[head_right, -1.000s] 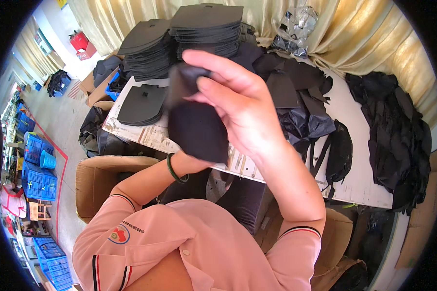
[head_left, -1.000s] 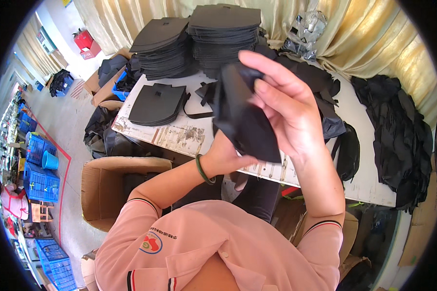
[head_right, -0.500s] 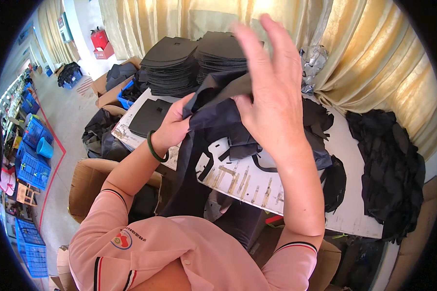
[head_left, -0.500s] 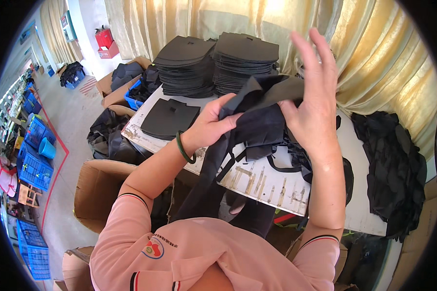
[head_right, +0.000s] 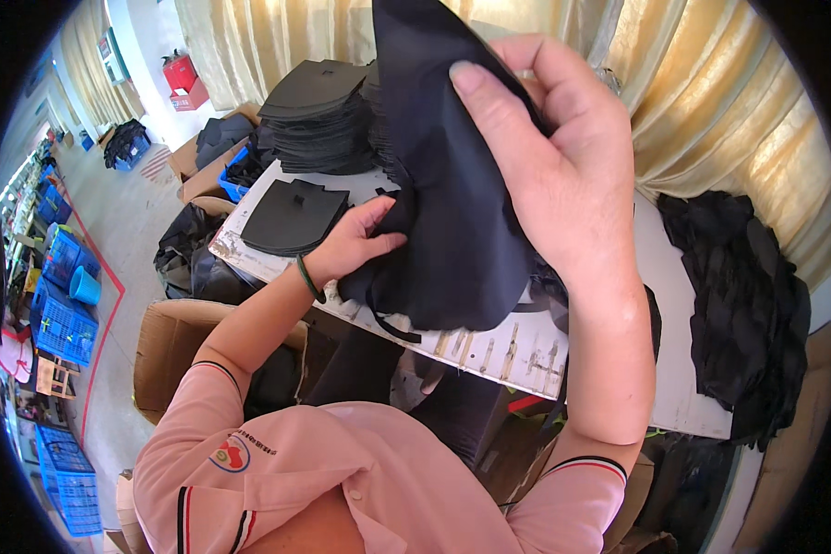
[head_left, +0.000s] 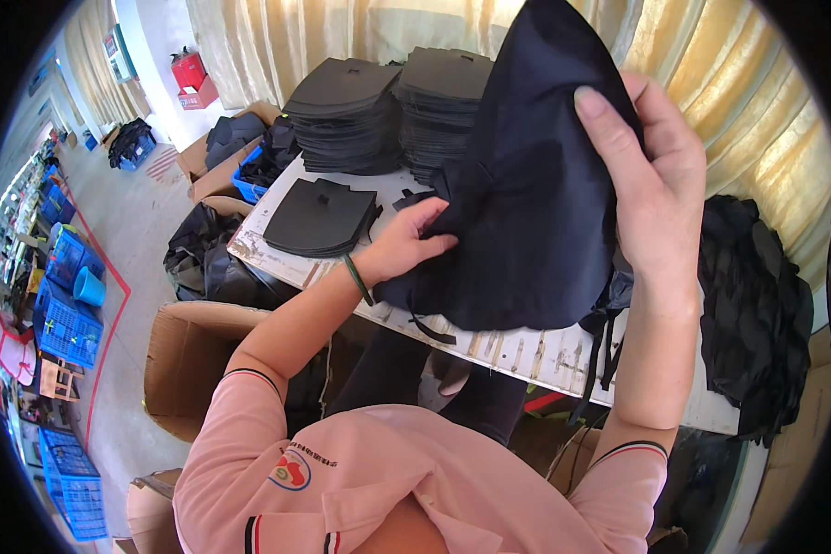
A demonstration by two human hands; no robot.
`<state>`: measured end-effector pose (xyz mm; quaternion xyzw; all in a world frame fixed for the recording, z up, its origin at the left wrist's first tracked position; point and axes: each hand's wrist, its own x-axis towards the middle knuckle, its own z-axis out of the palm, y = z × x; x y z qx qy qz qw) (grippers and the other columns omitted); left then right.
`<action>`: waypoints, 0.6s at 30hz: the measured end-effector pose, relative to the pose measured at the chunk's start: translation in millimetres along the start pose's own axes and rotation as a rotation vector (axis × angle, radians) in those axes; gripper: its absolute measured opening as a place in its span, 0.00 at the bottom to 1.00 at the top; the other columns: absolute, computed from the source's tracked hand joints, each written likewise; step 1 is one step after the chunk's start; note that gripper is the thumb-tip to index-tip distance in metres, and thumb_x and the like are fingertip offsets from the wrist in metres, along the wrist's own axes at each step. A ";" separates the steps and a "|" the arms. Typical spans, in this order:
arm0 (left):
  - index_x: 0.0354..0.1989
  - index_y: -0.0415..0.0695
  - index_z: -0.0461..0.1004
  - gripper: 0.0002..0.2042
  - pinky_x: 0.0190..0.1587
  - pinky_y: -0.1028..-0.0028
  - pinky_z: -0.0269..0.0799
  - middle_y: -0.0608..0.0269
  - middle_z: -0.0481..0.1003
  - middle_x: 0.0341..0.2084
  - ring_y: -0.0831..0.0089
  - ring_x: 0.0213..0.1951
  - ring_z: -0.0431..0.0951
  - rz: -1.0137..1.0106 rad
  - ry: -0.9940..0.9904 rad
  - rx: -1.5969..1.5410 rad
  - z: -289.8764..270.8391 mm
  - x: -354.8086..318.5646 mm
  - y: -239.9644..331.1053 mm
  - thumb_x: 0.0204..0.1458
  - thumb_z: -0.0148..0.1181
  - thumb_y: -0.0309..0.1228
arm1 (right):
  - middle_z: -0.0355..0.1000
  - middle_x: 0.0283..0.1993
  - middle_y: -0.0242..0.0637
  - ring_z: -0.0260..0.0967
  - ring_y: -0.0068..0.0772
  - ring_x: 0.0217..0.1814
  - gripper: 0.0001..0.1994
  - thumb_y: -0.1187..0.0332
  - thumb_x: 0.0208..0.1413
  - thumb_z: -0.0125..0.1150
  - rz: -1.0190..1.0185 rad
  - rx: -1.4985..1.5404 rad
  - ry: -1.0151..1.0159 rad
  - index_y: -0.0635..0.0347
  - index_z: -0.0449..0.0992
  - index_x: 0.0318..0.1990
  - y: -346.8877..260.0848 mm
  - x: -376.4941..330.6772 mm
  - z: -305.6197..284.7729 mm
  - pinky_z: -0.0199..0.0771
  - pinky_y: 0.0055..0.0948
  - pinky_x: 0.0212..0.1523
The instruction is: The person is inspecting and folding black fabric pieces at a workstation in a factory setting.
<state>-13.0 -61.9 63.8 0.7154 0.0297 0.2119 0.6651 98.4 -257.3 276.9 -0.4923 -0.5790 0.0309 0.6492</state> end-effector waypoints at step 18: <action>0.44 0.34 0.80 0.15 0.42 0.75 0.72 0.65 0.81 0.32 0.82 0.36 0.74 -0.411 -0.309 0.519 -104.7 -45.8 -12.6 0.55 0.68 0.33 | 0.75 0.54 0.40 0.72 0.25 0.52 0.19 0.68 0.65 0.59 0.467 -0.248 0.685 0.70 0.71 0.59 90.2 -145.9 -137.6 0.70 0.25 0.56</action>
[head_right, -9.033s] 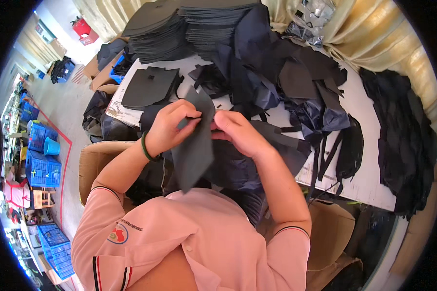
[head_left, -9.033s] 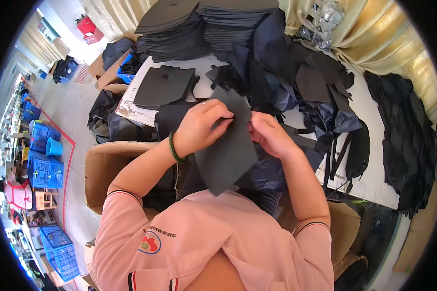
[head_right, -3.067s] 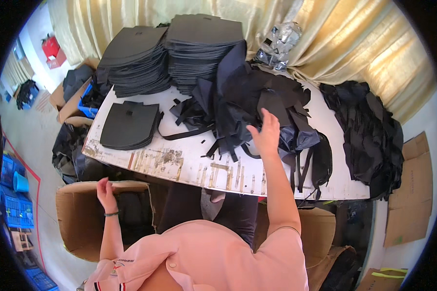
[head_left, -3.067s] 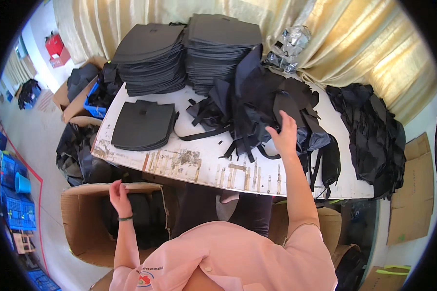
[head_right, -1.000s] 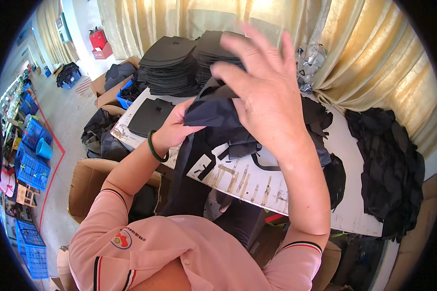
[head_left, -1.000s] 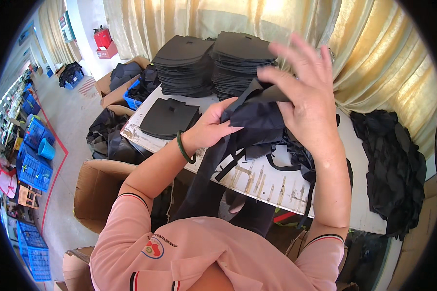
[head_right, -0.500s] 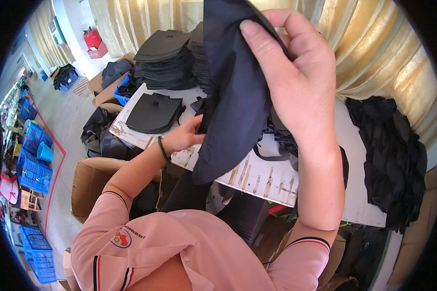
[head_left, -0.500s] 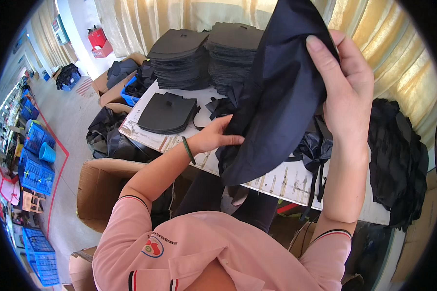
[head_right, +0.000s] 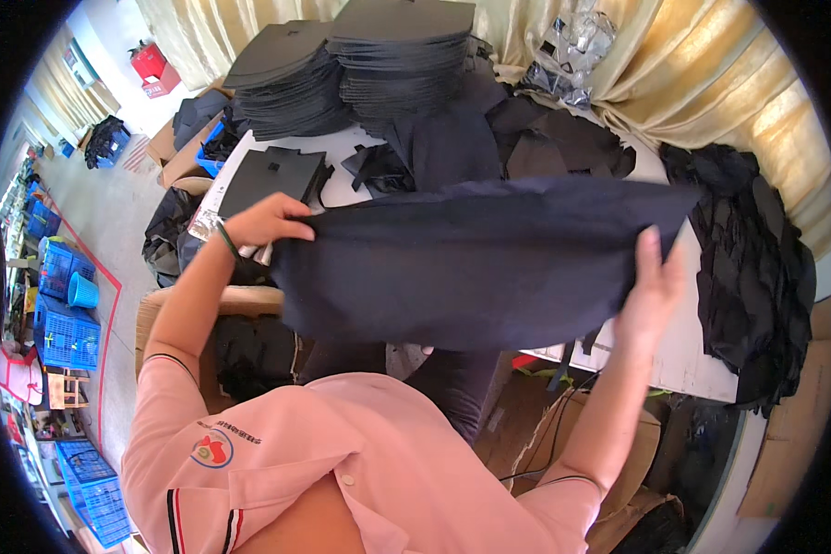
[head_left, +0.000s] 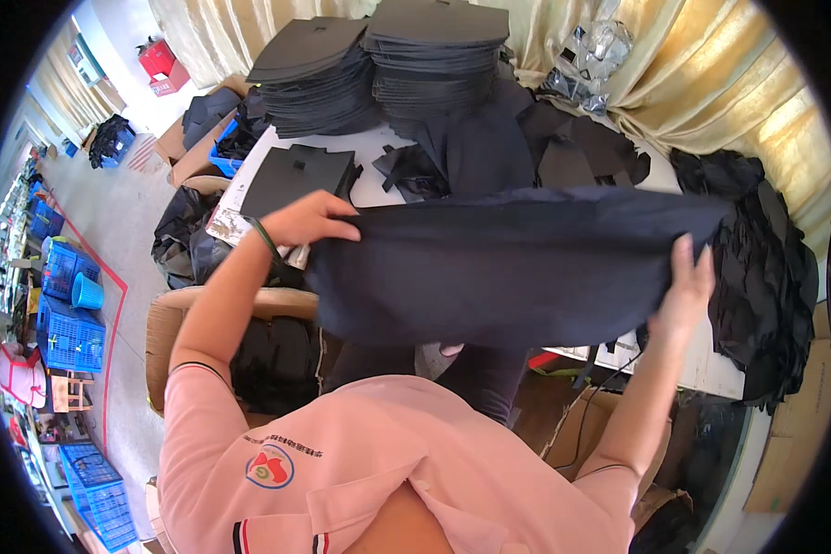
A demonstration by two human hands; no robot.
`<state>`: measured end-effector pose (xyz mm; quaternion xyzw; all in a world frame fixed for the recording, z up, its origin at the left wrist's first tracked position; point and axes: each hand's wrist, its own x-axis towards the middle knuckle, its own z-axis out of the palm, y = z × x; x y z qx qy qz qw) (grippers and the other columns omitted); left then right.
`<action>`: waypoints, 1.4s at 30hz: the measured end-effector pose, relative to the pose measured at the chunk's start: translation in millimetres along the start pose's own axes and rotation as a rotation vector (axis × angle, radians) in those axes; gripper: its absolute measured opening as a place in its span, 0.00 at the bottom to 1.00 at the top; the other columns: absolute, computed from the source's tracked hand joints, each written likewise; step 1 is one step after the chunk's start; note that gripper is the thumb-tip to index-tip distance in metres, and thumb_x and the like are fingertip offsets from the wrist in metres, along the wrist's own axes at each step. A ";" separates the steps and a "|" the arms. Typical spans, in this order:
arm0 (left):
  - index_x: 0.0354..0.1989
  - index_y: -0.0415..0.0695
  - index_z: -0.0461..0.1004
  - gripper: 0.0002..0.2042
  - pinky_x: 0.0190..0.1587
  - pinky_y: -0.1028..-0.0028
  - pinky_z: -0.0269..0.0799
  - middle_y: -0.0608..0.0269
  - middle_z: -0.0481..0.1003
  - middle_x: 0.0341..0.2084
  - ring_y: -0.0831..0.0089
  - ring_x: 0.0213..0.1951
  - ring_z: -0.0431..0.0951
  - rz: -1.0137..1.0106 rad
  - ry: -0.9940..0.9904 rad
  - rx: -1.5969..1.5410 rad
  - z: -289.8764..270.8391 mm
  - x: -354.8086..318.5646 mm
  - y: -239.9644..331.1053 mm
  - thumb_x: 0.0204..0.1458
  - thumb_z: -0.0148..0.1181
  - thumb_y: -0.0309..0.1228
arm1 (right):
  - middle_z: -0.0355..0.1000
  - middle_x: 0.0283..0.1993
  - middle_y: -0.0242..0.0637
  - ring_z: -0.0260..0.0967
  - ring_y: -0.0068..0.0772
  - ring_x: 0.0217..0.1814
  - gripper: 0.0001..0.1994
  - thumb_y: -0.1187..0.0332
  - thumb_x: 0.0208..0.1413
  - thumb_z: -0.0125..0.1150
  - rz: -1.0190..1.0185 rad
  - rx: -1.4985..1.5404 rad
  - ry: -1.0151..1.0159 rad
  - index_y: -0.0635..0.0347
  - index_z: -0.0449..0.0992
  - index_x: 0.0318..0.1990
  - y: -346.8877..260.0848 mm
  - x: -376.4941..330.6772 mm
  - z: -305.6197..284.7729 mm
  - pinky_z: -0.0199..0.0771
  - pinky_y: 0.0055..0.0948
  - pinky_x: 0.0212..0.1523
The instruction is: The person is inspecting and folding black fabric pieces at a workstation in a factory setting.
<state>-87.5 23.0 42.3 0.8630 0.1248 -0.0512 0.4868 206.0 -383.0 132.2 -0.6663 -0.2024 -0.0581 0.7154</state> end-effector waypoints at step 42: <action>0.35 0.40 0.80 0.16 0.40 0.60 0.71 0.47 0.78 0.28 0.49 0.35 0.78 -0.008 -0.024 0.601 47.8 115.9 -70.3 0.50 0.68 0.42 | 0.67 0.54 0.48 0.69 0.53 0.54 0.21 0.78 0.51 0.66 -0.588 -0.830 -0.432 0.59 0.73 0.54 160.6 -133.8 -9.8 0.71 0.45 0.54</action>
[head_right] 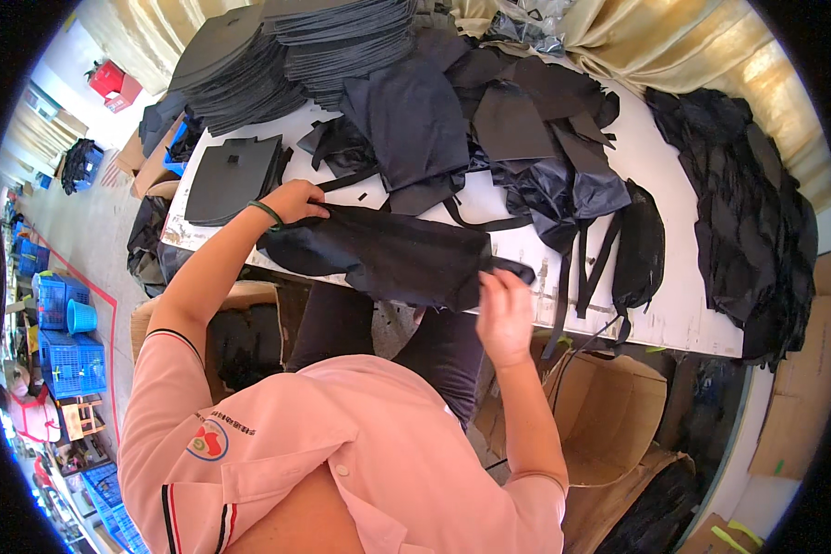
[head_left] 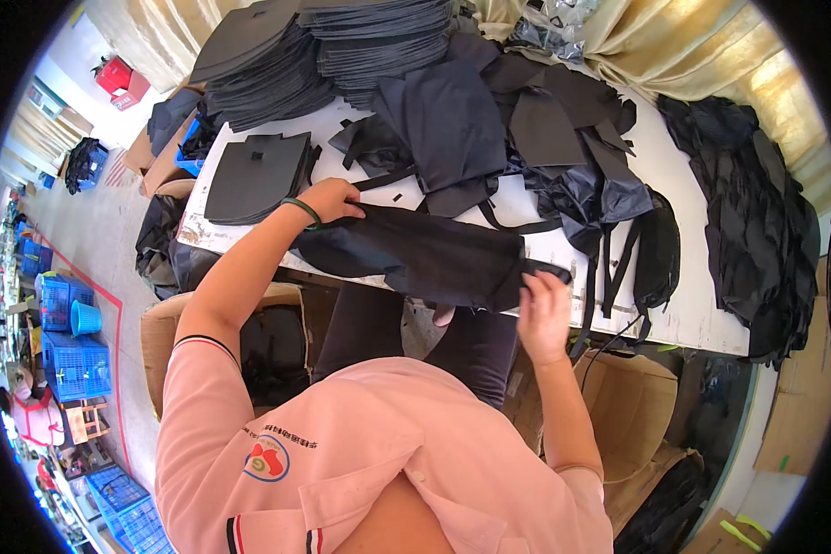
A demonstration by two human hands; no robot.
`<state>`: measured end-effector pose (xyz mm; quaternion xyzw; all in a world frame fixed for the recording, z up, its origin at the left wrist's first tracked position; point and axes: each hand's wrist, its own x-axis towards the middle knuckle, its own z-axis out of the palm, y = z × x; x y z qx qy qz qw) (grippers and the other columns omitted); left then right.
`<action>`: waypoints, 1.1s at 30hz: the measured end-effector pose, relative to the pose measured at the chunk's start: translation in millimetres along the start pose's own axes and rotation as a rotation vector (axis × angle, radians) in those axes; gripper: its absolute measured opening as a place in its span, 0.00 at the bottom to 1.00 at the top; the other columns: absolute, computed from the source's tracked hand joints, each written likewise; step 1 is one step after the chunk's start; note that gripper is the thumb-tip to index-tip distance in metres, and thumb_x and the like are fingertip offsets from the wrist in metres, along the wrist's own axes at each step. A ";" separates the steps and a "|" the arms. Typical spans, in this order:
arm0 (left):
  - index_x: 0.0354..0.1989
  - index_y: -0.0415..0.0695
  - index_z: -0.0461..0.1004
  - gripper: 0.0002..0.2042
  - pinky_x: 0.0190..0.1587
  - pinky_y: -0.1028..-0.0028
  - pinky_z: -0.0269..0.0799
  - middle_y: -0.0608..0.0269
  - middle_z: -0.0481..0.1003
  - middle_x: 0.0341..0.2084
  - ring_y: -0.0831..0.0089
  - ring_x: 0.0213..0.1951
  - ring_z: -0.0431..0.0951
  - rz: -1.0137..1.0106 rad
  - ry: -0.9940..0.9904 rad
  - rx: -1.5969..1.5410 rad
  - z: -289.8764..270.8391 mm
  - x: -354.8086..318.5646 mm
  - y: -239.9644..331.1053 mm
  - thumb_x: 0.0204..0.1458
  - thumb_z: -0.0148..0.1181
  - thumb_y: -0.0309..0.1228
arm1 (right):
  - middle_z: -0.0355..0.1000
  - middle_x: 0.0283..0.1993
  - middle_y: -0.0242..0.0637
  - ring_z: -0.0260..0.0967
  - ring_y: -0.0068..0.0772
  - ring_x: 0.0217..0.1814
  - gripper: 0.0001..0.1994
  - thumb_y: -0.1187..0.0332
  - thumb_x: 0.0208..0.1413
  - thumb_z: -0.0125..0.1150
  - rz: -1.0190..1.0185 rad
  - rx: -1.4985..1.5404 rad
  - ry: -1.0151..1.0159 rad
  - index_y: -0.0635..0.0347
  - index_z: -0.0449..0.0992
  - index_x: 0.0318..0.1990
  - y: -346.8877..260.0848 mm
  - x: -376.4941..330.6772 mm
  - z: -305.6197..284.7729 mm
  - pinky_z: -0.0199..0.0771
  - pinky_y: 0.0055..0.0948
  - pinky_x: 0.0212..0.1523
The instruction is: The person is inspecting and folding black fabric pieces at a workstation in a factory setting.
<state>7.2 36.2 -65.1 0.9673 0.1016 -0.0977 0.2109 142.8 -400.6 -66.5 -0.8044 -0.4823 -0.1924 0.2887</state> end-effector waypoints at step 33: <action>0.32 0.36 0.81 0.11 0.28 0.75 0.71 0.63 0.79 0.22 0.77 0.21 0.75 -0.467 -0.096 -0.468 -81.4 -94.6 -63.8 0.56 0.66 0.34 | 0.38 0.80 0.50 0.30 0.63 0.81 0.50 0.37 0.48 0.64 -0.053 -0.073 -0.730 0.47 0.52 0.75 -23.0 20.8 54.8 0.29 0.71 0.73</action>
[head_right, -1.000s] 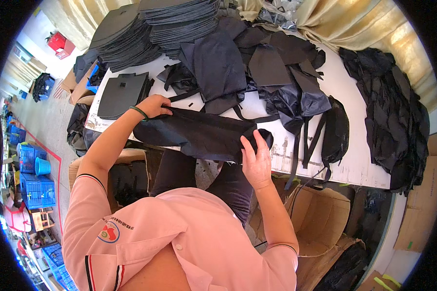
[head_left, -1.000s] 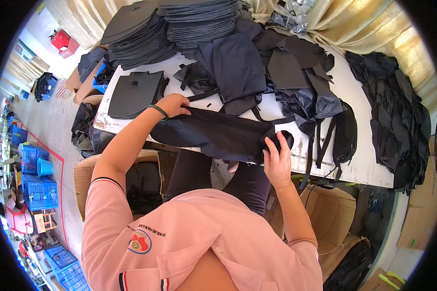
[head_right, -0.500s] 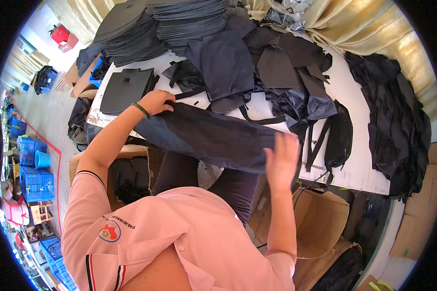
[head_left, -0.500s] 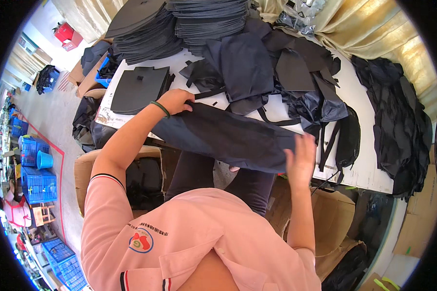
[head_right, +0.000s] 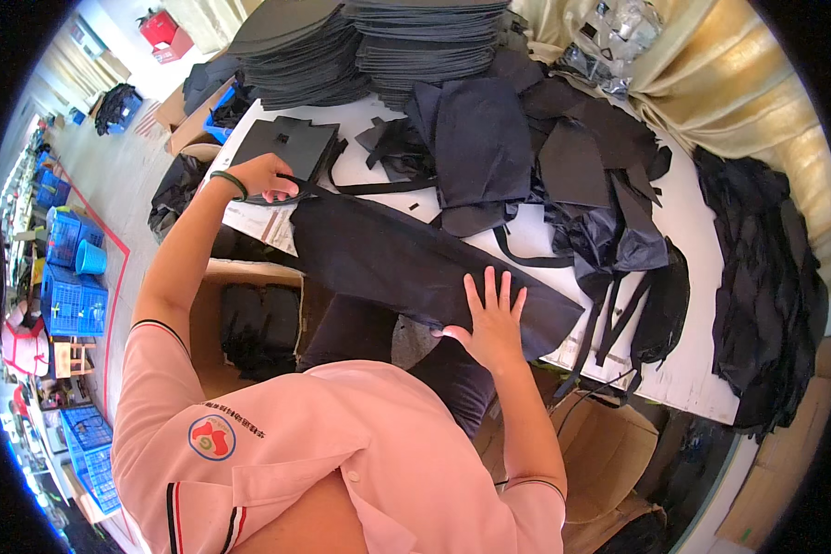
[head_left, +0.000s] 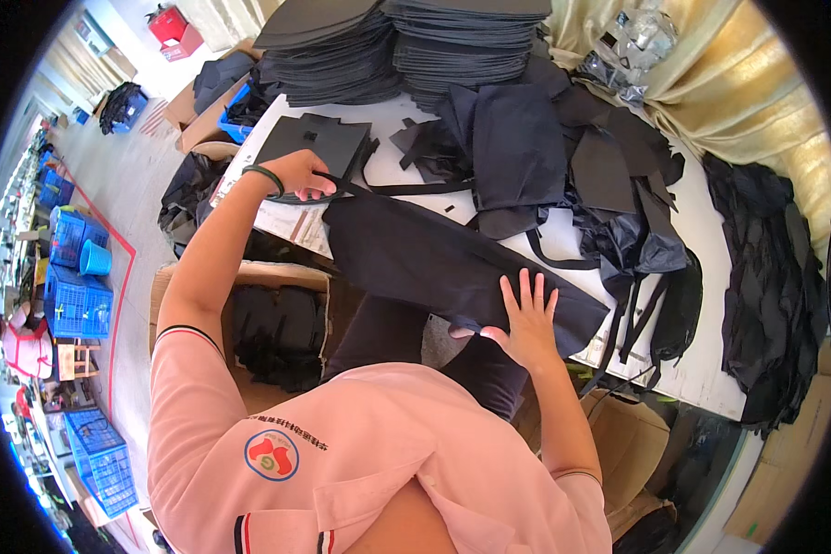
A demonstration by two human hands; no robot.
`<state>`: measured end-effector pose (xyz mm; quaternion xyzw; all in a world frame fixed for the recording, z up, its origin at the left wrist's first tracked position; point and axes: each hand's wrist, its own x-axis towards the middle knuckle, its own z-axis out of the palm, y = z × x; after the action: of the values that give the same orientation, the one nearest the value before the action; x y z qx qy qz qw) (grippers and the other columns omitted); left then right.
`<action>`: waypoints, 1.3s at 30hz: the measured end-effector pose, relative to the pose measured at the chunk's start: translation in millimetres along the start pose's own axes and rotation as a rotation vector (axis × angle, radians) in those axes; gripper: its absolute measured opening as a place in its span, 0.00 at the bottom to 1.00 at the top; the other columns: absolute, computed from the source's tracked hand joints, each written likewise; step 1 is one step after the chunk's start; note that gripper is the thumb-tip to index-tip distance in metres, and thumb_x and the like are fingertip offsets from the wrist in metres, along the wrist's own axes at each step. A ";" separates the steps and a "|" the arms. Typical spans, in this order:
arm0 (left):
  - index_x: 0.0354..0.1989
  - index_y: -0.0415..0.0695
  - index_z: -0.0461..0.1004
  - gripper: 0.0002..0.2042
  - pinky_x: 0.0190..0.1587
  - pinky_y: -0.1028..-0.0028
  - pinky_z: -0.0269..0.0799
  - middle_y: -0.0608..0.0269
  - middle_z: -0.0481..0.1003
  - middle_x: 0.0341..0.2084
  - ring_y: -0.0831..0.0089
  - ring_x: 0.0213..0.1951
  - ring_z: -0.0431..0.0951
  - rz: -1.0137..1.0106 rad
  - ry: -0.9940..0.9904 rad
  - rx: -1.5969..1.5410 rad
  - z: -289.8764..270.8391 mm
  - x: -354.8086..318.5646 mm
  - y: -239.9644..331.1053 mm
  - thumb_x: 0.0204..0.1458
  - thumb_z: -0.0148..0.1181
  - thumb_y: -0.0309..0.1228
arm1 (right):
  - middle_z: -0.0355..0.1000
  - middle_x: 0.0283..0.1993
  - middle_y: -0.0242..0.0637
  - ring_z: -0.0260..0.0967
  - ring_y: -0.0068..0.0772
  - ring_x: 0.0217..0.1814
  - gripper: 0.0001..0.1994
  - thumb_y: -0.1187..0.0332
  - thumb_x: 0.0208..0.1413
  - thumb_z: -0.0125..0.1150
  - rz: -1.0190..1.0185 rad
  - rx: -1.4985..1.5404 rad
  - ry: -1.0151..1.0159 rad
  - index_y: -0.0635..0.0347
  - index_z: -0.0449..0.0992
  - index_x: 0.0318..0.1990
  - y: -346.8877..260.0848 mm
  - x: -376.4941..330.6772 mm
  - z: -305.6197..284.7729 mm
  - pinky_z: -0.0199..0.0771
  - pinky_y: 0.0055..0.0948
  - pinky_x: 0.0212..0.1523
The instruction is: The person is inspecting and folding black fabric pieces at a workstation in a factory setting.
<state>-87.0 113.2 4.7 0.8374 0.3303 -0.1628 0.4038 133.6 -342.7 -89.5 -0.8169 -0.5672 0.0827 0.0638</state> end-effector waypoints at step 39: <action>0.62 0.48 0.69 0.29 0.56 0.58 0.71 0.44 0.76 0.51 0.49 0.51 0.77 0.373 0.657 0.565 34.3 10.8 -105.3 0.56 0.62 0.49 | 0.75 0.30 0.33 0.71 0.20 0.30 0.08 0.73 0.63 0.60 -0.008 1.460 0.041 0.70 0.75 0.44 -93.4 131.2 -20.6 0.71 0.21 0.35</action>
<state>-151.5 138.9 -82.3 0.9667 0.2272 0.1028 0.0565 97.3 -187.5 -59.1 -0.5657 -0.3691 0.4244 0.6030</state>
